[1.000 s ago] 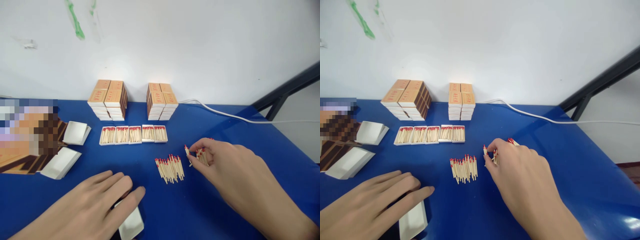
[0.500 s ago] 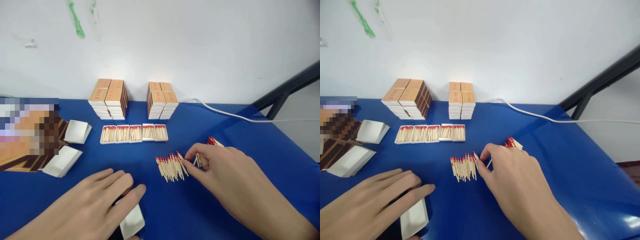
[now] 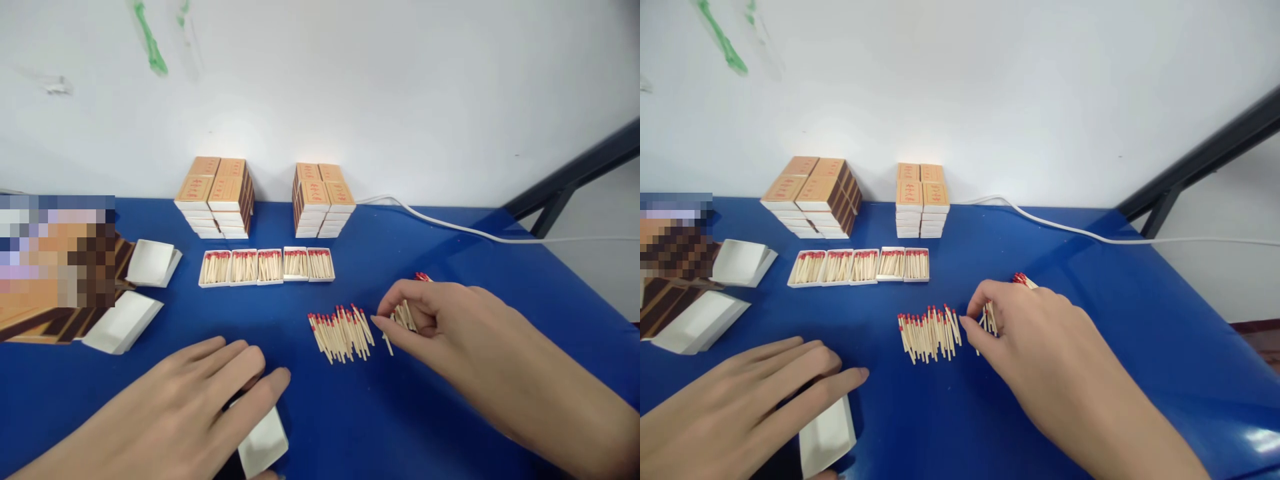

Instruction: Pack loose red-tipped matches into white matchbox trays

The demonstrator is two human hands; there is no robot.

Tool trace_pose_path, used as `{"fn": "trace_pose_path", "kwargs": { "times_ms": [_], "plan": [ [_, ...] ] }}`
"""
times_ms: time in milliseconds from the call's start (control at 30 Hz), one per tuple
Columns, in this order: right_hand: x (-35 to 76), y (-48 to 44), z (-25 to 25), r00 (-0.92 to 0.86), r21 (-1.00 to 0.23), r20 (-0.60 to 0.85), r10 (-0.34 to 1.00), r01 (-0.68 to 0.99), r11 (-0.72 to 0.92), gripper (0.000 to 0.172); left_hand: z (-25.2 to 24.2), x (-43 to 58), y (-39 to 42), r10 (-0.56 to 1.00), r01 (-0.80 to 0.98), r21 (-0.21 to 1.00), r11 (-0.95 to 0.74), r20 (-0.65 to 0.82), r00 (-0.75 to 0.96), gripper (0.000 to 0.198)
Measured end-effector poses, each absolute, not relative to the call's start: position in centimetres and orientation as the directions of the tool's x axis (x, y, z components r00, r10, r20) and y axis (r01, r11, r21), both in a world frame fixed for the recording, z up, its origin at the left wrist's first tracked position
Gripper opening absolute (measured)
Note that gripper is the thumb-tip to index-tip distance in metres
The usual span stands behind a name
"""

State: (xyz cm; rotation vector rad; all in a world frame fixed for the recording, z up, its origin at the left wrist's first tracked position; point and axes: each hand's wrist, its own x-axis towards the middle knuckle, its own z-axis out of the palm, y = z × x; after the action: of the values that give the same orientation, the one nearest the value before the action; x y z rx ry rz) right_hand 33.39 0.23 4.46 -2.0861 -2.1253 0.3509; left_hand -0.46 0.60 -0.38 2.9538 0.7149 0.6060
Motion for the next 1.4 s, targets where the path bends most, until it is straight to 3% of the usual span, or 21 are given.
{"fn": "trace_pose_path", "kwargs": {
  "times_ms": [233,567,800,967,1133,1400],
  "plan": [
    [33.7,0.1,4.1,-0.016,-0.215,-0.104,0.994,0.977,-0.007,0.018,-0.4,-0.6,0.5,0.45,0.435,0.124,-0.892,0.353,0.82,0.044],
    [33.7,1.2,4.5,0.109,-0.325,-0.11,0.988,0.935,-0.139,0.031,-0.4,-0.7,0.4,0.451,0.442,0.11,-0.89,0.347,0.822,0.043],
    [33.3,1.8,4.8,0.105,-0.327,-0.101,0.989,0.936,-0.133,0.036,-0.1,-0.5,0.7,0.451,0.431,0.137,-0.892,0.341,0.825,0.041],
    [34.0,1.0,4.9,0.132,-0.254,-0.079,0.988,0.956,-0.147,0.039,0.1,-0.5,0.5,0.452,0.435,0.131,-0.891,0.35,0.821,0.043],
    [34.1,0.3,4.0,0.087,-0.12,-0.104,0.991,0.988,-0.099,0.031,0.1,-0.4,0.5,0.451,0.43,0.139,-0.892,0.334,0.827,0.044],
    [33.5,0.2,4.0,0.037,-0.11,-0.087,0.996,0.993,-0.046,0.033,-0.2,-0.4,0.7,0.456,0.437,0.134,-0.889,0.34,0.823,0.044]
  ]
}}
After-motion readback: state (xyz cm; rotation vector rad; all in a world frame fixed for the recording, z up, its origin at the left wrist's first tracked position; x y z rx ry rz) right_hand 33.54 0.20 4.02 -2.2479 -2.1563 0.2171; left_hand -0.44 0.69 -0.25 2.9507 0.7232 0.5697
